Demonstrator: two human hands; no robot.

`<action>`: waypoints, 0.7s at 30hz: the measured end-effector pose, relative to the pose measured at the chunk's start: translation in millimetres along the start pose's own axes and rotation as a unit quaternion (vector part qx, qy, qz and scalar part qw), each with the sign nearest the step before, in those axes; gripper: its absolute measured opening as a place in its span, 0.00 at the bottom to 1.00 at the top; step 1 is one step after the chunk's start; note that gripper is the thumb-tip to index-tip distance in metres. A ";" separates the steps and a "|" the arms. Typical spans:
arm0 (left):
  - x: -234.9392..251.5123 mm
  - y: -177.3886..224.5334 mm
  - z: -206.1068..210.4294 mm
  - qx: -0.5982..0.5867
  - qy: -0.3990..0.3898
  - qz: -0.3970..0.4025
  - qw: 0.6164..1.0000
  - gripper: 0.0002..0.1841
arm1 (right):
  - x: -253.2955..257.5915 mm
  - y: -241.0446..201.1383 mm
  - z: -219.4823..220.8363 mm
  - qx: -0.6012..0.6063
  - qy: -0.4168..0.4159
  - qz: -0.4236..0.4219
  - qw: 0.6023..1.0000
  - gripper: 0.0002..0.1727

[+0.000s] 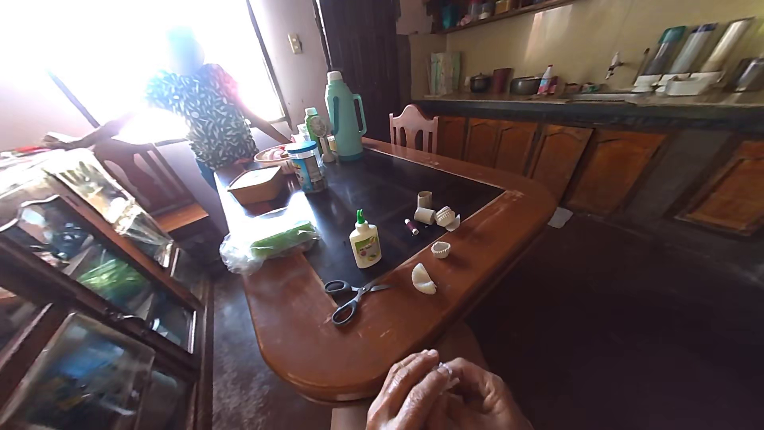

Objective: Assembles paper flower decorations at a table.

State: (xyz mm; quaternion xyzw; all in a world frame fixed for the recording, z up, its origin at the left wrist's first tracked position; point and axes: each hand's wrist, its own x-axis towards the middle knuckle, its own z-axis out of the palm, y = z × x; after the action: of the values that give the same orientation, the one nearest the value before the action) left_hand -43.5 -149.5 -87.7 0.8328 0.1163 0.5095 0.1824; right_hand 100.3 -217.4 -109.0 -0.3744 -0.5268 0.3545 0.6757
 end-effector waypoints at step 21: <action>-16.7 -24.2 -9.4 -0.169 0.047 -0.112 0.978 0.16 | 5.2 -4.3 -5.8 0.307 0.008 0.175 0.936 0.13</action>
State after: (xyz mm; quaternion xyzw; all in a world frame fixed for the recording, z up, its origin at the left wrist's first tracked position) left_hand -59.7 -132.1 -107.5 0.7467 0.1298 0.5368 0.3707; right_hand 107.3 -215.5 -103.9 -0.2382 -0.3129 0.6082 0.6895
